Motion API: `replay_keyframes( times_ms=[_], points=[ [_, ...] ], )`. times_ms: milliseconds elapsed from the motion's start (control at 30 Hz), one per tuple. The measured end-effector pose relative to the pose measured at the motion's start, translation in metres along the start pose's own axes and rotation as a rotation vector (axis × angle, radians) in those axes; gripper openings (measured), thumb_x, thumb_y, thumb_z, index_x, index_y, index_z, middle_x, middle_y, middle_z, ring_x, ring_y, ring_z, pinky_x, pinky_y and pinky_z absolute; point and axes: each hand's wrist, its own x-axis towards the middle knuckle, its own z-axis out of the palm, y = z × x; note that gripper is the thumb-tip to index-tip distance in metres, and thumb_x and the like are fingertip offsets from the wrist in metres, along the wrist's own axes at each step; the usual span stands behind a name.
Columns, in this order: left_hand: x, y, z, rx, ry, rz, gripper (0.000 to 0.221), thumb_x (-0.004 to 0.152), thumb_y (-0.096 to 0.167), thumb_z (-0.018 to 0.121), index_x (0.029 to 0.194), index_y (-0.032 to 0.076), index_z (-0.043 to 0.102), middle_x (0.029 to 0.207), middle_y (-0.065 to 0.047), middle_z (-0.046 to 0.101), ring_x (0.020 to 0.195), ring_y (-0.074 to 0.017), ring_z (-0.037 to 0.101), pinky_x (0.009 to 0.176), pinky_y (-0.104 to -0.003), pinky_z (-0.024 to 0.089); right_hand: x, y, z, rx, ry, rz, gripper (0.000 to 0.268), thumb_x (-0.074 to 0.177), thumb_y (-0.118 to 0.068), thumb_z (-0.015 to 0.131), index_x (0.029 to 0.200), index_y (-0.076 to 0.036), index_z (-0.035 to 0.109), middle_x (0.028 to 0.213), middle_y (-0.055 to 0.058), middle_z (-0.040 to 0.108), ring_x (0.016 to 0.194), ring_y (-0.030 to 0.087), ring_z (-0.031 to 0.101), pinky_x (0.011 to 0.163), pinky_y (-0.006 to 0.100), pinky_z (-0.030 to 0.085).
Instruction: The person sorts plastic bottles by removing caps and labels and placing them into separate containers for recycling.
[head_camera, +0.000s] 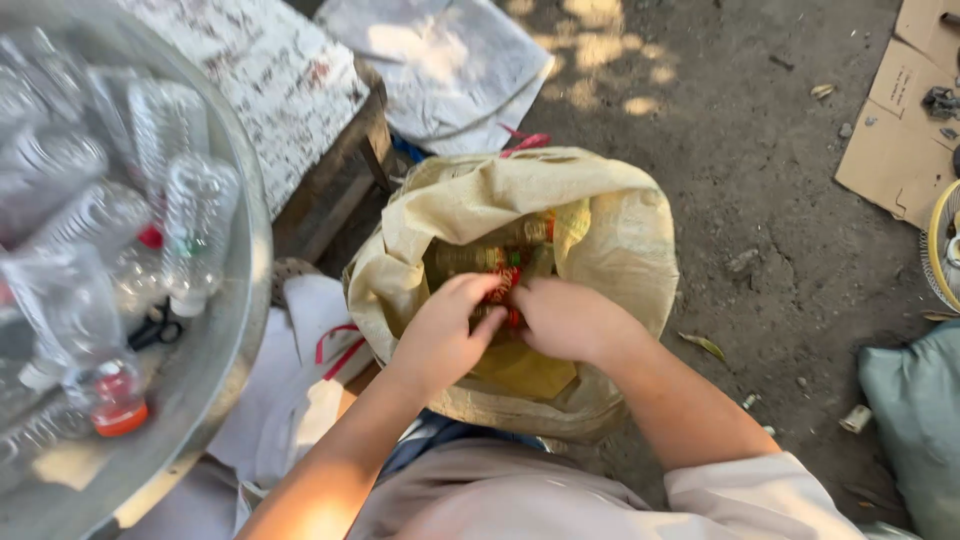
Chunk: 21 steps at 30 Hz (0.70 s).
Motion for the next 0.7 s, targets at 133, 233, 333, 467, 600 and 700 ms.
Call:
replay_keyframes(
  times_ms=[133,233,333,467,600,700],
  points=[
    [0.048,-0.02,-0.002,-0.12,0.094,-0.112,0.03,0.098,0.021,0.058,0.125,0.012,0.066,0.117,-0.012,0.069,0.118,-0.0323,0.064,0.101,-0.044,0.051,0.08,0.025,-0.007,0.034,0.163,0.036,0.035,0.087,-0.027,0.063,0.113,-0.004,0.066,0.1,0.014,0.069,0.096,0.03,0.072,0.078,0.041,0.061],
    [0.069,-0.051,0.015,0.069,0.261,-0.091,0.026,0.097,0.013,0.059,0.123,0.007,0.062,0.105,-0.019,0.066,0.106,-0.0375,0.066,0.094,-0.046,0.055,0.173,0.068,0.046,0.006,0.137,0.08,0.039,0.086,-0.034,0.064,0.115,-0.008,0.067,0.105,0.012,0.07,0.101,0.029,0.071,0.082,0.043,0.058],
    [0.086,-0.097,0.035,0.083,0.054,-0.32,0.04,0.093,0.015,0.059,0.13,0.001,0.056,0.12,-0.024,0.066,0.12,-0.0407,0.062,0.108,-0.053,0.047,0.266,0.097,0.108,-0.022,0.093,0.146,0.045,0.085,-0.044,0.065,0.119,-0.014,0.068,0.112,0.009,0.071,0.108,0.028,0.069,0.089,0.046,0.054],
    [0.095,-0.154,0.075,0.093,-0.157,-0.666,0.048,0.092,0.025,0.059,0.133,0.0,0.058,0.128,-0.022,0.065,0.127,-0.0345,0.06,0.106,-0.045,0.051,0.362,0.15,0.192,-0.105,0.027,0.204,0.055,0.084,-0.059,0.066,0.125,-0.023,0.07,0.123,0.004,0.072,0.119,0.026,0.067,0.098,0.051,0.047],
    [0.074,-0.121,0.053,-0.048,-0.19,-0.686,0.052,0.085,0.017,0.054,0.132,-0.007,0.058,0.127,-0.027,0.065,0.127,-0.0379,0.06,0.107,-0.046,0.049,0.323,0.146,0.179,0.304,0.359,0.235,0.077,0.069,-0.05,0.088,0.13,-0.008,0.067,0.127,0.017,0.07,0.126,0.036,0.063,0.108,0.047,0.048],
    [0.072,-0.166,0.099,-0.084,-0.126,-0.57,0.06,0.096,0.034,0.053,0.143,-0.003,0.045,0.13,-0.032,0.063,0.129,-0.0411,0.058,0.112,-0.048,0.046,0.291,0.11,0.174,0.306,0.312,0.227,0.083,0.071,-0.037,0.09,0.135,0.005,0.059,0.135,0.023,0.064,0.134,0.036,0.056,0.118,0.045,0.04]
  ],
)
